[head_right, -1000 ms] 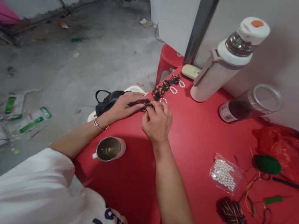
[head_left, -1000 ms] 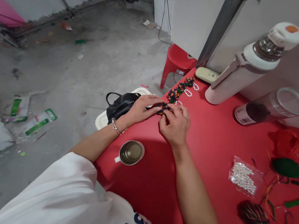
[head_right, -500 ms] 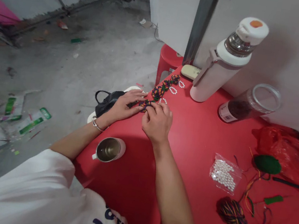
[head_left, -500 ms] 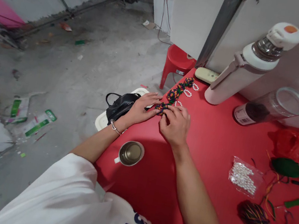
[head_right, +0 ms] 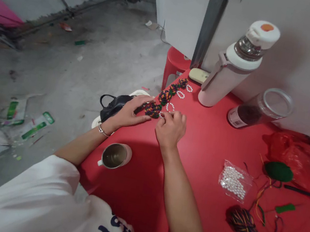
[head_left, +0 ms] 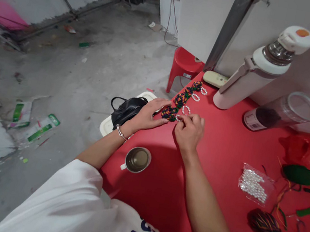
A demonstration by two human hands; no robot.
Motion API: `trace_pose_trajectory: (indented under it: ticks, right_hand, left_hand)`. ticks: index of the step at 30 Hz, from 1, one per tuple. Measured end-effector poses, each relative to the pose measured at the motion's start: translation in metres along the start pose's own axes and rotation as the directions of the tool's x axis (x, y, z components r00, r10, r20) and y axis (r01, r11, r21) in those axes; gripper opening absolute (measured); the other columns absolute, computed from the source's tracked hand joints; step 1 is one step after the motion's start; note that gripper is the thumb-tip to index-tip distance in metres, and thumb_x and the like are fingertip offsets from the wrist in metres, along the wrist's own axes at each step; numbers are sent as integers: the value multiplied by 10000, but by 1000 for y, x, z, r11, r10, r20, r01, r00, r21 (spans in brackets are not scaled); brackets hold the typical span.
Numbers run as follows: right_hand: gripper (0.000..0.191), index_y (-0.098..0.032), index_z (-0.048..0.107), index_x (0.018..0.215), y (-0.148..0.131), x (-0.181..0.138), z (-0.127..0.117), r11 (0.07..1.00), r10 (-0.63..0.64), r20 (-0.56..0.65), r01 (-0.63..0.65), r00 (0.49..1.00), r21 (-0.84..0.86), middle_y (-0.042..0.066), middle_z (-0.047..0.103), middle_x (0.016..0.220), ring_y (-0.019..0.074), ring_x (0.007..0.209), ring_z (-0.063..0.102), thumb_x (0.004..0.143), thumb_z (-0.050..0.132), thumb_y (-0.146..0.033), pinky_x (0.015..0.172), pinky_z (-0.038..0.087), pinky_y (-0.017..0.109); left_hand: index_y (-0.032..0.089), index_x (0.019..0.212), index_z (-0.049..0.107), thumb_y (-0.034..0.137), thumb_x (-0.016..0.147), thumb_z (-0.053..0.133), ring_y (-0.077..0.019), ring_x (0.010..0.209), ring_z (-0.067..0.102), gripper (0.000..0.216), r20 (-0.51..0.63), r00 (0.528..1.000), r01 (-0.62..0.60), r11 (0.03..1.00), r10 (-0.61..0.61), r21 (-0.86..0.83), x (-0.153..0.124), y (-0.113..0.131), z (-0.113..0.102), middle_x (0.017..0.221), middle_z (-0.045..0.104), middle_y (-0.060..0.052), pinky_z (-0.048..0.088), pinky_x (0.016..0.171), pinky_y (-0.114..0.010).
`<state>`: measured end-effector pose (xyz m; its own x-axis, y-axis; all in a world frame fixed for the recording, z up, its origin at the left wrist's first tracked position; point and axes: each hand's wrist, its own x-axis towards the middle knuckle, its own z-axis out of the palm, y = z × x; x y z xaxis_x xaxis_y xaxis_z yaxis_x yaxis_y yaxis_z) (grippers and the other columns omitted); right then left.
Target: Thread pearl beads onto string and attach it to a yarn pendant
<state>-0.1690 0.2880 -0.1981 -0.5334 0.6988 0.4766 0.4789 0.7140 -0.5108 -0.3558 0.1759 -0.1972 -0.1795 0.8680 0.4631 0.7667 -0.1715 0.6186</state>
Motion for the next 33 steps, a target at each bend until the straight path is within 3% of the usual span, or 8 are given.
trace_pose_trajectory:
  ticks: [4,9,22,29,33]
  right_hand:
    - [270,-241,824,962,-1,0,-1,1000,1,7,-1,1000,0,93,658,938,264,943,531,906,578,-145,827,453,399]
    - [234,-225,795,1016,-7,-1,-5,994,-98,-9,99,995,52,84,664,964,256,950,550,842,641,-191,855,475,396]
    - [137,-250,767,914,-6,2,-3,983,-184,74,184,980,12,64,677,925,252,927,547,857,660,-185,782,442,368]
    - [112,-233,688,778,-5,2,-2,979,-204,87,204,975,7,58,641,874,242,898,536,853,640,-165,766,410,358]
    - [112,-229,724,896,-5,2,-2,978,-207,108,206,972,16,68,655,916,251,931,548,849,639,-174,793,415,369]
  left_hand:
    - [217,1493,587,622,974,681,-324,1352,635,666,49,999,-21,1000,21,-9,4,-1,0,1437,677,-171,481,1195,-520]
    - [215,1497,584,570,970,716,-312,1333,647,649,30,999,-45,999,45,14,4,-3,2,1429,683,-165,500,1176,-496]
    - [214,1386,674,492,1008,680,-286,1316,666,470,37,997,-72,997,71,24,5,-2,2,1342,741,-132,504,1176,-502]
    - [209,1352,688,464,999,680,-293,1265,688,435,49,999,-20,999,18,41,7,1,1,1305,754,-129,524,1140,-503]
    - [210,1342,689,449,994,692,-289,1239,696,422,35,999,-22,999,21,36,8,2,2,1287,756,-128,535,1118,-490]
